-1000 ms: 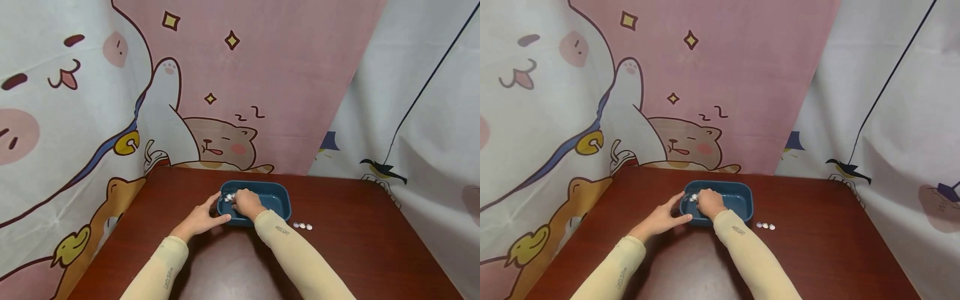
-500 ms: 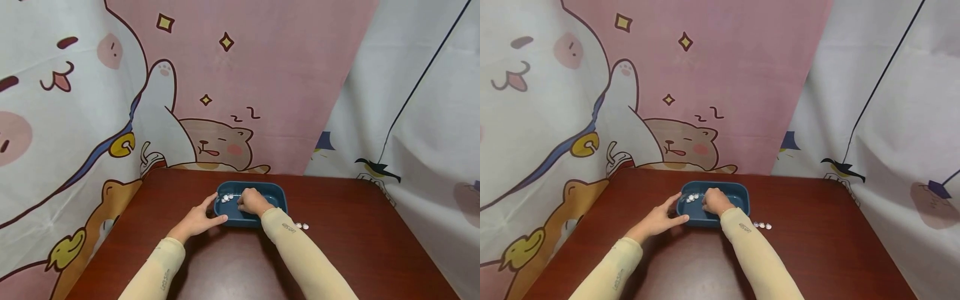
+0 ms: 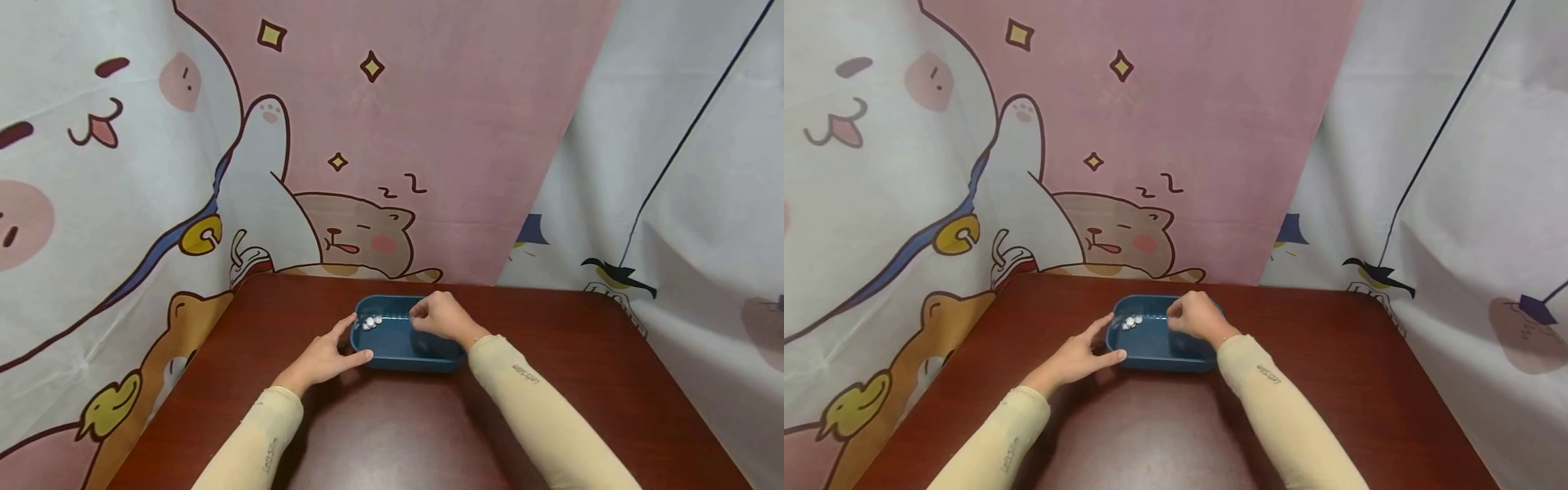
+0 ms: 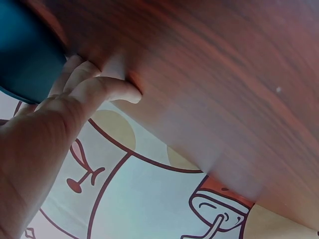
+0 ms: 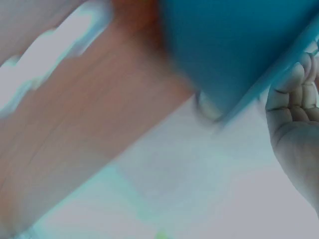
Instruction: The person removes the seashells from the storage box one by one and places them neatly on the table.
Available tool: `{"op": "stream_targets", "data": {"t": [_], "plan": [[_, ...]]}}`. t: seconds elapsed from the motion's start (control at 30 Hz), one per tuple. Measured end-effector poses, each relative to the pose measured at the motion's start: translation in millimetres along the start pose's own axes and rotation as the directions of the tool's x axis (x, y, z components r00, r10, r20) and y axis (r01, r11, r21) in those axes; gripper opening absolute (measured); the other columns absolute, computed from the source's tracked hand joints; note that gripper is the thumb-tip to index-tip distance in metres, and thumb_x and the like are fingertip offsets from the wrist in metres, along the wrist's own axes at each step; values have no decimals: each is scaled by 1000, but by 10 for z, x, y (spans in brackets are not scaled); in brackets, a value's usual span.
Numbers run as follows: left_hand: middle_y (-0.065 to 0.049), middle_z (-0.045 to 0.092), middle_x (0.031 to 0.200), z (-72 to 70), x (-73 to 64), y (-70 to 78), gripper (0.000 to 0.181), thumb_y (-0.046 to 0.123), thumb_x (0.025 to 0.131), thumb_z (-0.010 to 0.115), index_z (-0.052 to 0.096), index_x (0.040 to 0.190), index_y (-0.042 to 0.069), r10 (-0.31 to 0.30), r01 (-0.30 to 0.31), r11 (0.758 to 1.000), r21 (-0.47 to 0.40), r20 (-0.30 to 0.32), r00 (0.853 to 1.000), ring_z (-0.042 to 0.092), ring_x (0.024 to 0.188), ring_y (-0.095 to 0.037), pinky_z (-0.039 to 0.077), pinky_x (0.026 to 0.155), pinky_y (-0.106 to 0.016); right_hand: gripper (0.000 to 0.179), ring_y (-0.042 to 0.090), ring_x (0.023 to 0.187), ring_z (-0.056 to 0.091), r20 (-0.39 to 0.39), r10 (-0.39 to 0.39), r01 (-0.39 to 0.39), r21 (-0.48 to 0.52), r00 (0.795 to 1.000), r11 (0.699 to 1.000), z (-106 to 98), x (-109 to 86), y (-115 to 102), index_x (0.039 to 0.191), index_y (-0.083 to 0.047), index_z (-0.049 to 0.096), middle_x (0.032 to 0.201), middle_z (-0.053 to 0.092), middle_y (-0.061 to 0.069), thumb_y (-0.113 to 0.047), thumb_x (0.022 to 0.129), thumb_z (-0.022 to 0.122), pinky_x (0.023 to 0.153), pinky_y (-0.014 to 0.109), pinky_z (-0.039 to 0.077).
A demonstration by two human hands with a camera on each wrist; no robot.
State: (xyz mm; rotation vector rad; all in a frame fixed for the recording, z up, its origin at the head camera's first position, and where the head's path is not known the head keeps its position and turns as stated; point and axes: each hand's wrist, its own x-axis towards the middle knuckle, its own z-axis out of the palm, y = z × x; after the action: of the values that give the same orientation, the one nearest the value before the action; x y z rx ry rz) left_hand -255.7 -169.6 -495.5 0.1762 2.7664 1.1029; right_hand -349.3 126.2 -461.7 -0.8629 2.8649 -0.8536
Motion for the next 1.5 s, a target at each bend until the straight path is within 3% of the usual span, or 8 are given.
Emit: {"op": "stream_targets", "data": {"t": [0.17,0.3,0.4,0.5,0.57,0.8,1.0,1.5], "plan": [[-16,61,155,5,2,12,104,70,87,76,27,171,31,7,-6,1000,25,-5,1000,58,143,-41,46,116,-67,22,10,80,73,-87,97,-98,-10,991,995,-471,-603,688,109,-5,84,99,84,8,-18,93,78,69,30,59],[-17,62,154,3,-6,10,104,68,88,76,26,171,30,6,-6,1000,24,-1,1000,59,142,-40,46,116,-67,19,7,75,67,-86,183,-189,-59,979,980,-627,-1173,1249,105,-4,84,95,83,7,-16,92,79,65,26,54],[-17,61,155,-11,-7,5,105,69,88,76,25,171,30,4,-4,1000,18,0,1000,59,143,-39,46,116,-67,16,3,72,62,-37,209,-211,-75,977,975,-639,-1494,1470,102,-6,84,95,82,5,-16,90,80,62,24,51],[-17,60,155,-27,-5,-1,106,70,87,75,25,171,30,8,-8,1000,14,-4,1000,59,143,-39,46,116,-67,15,0,75,61,-3,191,-191,-66,982,979,-608,-1665,1528,101,-9,85,99,83,5,-17,90,82,63,23,51],[-18,61,155,-37,-8,-4,106,70,88,75,25,171,29,13,-13,1000,8,-5,1000,59,143,-39,46,116,-67,13,0,79,62,-2,178,-177,-59,984,982,-570,-1694,1510,101,-12,86,101,83,3,-17,89,83,66,22,51],[-17,61,155,-41,-1,-16,104,67,89,76,25,171,30,4,-4,1000,4,-5,1000,59,143,-39,45,117,-67,14,5,91,71,22,24,-23,-38,999,999,-470,-1580,1383,104,-16,87,101,82,-3,-17,90,85,75,24,56],[-16,60,156,-32,29,-6,104,68,89,76,25,171,31,4,-4,1000,3,1,1000,57,145,-38,44,118,-67,17,1,90,68,62,46,-45,-8,997,999,-464,-1558,1360,108,-17,86,102,82,-5,-19,91,85,76,22,54],[-17,59,157,-9,-9,29,105,68,89,76,25,172,29,6,-6,1000,4,3,1000,56,145,-40,43,118,-68,20,8,96,69,118,101,-106,38,988,994,-471,-1590,1366,110,-18,85,107,82,-5,-21,91,86,79,22,55]]}}
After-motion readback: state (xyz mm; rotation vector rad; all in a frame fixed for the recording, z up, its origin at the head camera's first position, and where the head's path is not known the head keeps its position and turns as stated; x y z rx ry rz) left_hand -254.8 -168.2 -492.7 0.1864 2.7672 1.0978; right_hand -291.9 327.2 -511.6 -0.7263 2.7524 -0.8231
